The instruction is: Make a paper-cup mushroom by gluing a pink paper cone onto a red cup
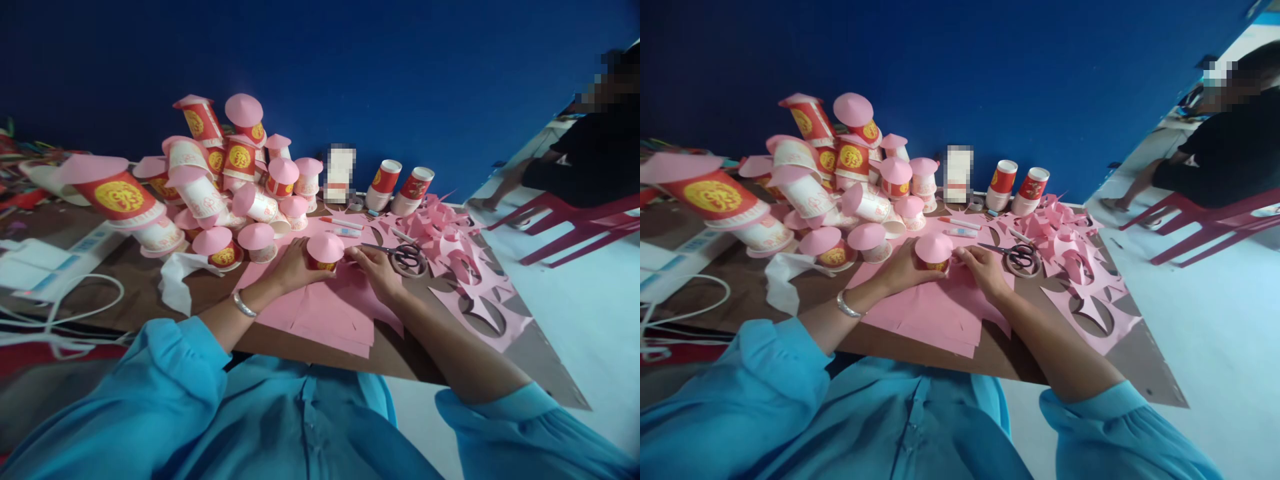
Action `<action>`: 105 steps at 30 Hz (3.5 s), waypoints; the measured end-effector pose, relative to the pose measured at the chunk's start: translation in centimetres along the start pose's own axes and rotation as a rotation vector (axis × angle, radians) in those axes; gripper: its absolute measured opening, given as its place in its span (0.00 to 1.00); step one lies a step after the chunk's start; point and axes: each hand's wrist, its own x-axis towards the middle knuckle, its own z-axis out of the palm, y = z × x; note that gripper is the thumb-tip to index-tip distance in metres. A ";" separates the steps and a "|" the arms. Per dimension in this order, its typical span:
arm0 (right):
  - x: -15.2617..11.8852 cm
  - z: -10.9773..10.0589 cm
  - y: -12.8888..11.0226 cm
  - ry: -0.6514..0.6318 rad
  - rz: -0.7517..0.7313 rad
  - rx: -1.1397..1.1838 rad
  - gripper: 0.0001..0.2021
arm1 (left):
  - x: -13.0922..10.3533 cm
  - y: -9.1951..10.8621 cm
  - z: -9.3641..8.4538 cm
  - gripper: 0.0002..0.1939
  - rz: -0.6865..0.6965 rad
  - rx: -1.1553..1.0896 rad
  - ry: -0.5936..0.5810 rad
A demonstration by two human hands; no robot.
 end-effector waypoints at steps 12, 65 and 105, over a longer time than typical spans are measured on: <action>0.0 0.1 -0.5 -0.087 0.121 0.192 0.24 | -0.5 -0.6 0.3 0.45 -0.056 0.057 -0.075; 0.0 -0.1 0.9 -0.148 -0.808 -1.056 0.06 | 0.5 1.4 -1.7 0.30 0.280 0.040 0.086; 0.2 -0.8 1.4 -0.194 -0.715 -1.071 0.12 | -17.8 -10.0 -12.5 0.29 -0.100 0.630 0.725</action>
